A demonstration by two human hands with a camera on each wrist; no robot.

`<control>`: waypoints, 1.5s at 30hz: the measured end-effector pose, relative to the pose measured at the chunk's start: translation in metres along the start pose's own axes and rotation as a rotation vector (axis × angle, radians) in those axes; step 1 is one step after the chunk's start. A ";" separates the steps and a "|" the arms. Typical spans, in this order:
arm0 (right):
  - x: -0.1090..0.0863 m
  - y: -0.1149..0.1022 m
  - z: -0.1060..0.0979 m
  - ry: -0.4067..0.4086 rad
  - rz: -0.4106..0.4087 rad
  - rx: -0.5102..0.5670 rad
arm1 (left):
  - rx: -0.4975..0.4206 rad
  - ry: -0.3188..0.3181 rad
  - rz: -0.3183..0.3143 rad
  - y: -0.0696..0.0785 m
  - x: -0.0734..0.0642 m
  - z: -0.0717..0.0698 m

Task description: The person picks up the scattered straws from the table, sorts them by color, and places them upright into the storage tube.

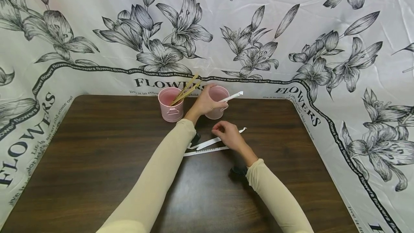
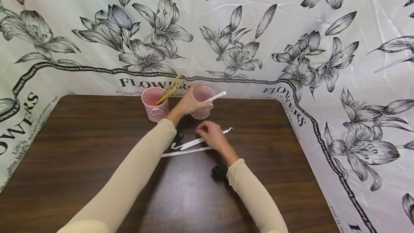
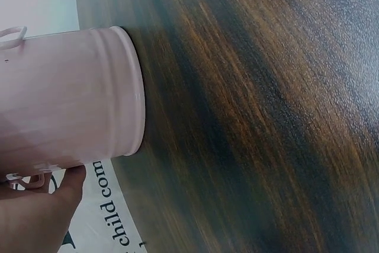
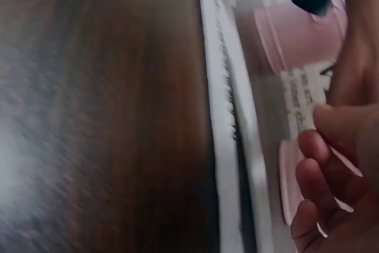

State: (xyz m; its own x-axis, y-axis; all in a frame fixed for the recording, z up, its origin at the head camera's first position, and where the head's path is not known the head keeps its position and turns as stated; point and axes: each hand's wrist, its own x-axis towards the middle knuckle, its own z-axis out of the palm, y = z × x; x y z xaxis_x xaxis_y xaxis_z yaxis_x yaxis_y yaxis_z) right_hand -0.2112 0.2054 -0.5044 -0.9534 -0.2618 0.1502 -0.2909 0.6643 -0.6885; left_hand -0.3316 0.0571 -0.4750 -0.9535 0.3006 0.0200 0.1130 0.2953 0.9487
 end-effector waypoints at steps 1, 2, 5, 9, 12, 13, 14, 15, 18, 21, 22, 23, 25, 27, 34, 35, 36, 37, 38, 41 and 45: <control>-0.001 -0.001 0.002 -0.038 -0.026 -0.019 | 0.001 -0.003 0.001 0.001 0.000 0.001; -0.003 -0.001 0.004 -0.067 -0.059 -0.043 | 0.001 -0.008 0.001 0.001 0.000 0.001; -0.007 -0.001 0.008 -0.126 -0.133 -0.104 | 0.003 -0.015 -0.005 0.004 0.000 0.003; -0.013 -0.001 0.011 -0.175 -0.172 -0.142 | 0.002 -0.014 -0.008 0.007 0.001 0.007; -0.016 0.000 0.011 -0.174 -0.180 -0.161 | 0.003 -0.033 0.006 0.009 0.003 0.010; -0.017 0.000 0.011 -0.169 -0.184 -0.168 | 0.004 -0.040 0.009 0.010 0.003 0.011; -0.017 0.000 0.011 -0.164 -0.189 -0.176 | 0.004 -0.043 0.013 0.011 0.003 0.011; -0.017 0.000 0.012 -0.163 -0.197 -0.183 | 0.005 -0.043 0.013 0.012 0.003 0.011; -0.017 -0.002 0.014 -0.176 -0.224 -0.202 | 0.004 -0.030 -0.001 0.012 0.001 0.009; -0.017 -0.004 0.016 -0.189 -0.251 -0.229 | 0.007 -0.026 -0.017 0.010 0.000 0.006; -0.017 -0.004 0.016 -0.188 -0.259 -0.237 | 0.008 -0.028 -0.020 0.009 0.000 0.005; -0.017 -0.005 0.017 -0.186 -0.266 -0.243 | 0.010 -0.031 -0.023 0.009 -0.001 0.004; -0.018 -0.005 0.017 -0.178 -0.281 -0.250 | 0.010 -0.035 -0.022 0.007 -0.001 0.003; -0.018 -0.006 0.018 -0.165 -0.306 -0.255 | 0.010 -0.031 -0.021 0.005 -0.001 0.003; -0.025 -0.008 0.007 -0.117 -0.356 -0.245 | 0.006 -0.023 -0.020 0.002 -0.001 0.001; -0.026 -0.008 0.005 -0.114 -0.356 -0.235 | 0.005 -0.026 -0.023 0.003 -0.002 0.001; -0.027 -0.008 0.002 -0.112 -0.354 -0.226 | 0.003 -0.026 -0.025 0.003 -0.002 0.000; -0.028 -0.008 -0.002 -0.110 -0.350 -0.213 | -0.001 -0.027 -0.028 0.003 -0.003 0.000; -0.029 -0.007 -0.006 -0.107 -0.345 -0.199 | -0.005 -0.027 -0.029 0.004 -0.003 0.000; -0.031 -0.006 -0.020 -0.064 -0.327 -0.152 | -0.012 -0.024 -0.031 0.005 -0.005 -0.002; -0.031 -0.007 -0.042 0.091 -0.311 -0.050 | -0.022 -0.016 -0.022 0.005 -0.006 -0.003</control>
State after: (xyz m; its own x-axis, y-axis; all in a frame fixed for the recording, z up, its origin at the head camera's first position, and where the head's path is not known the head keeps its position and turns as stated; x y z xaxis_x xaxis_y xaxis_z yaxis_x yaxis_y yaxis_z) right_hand -0.1830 0.2380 -0.4747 -0.8209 -0.3951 0.4123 -0.5706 0.5968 -0.5642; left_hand -0.3267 0.0540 -0.4692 -0.9510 0.3092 -0.0055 0.0861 0.2820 0.9555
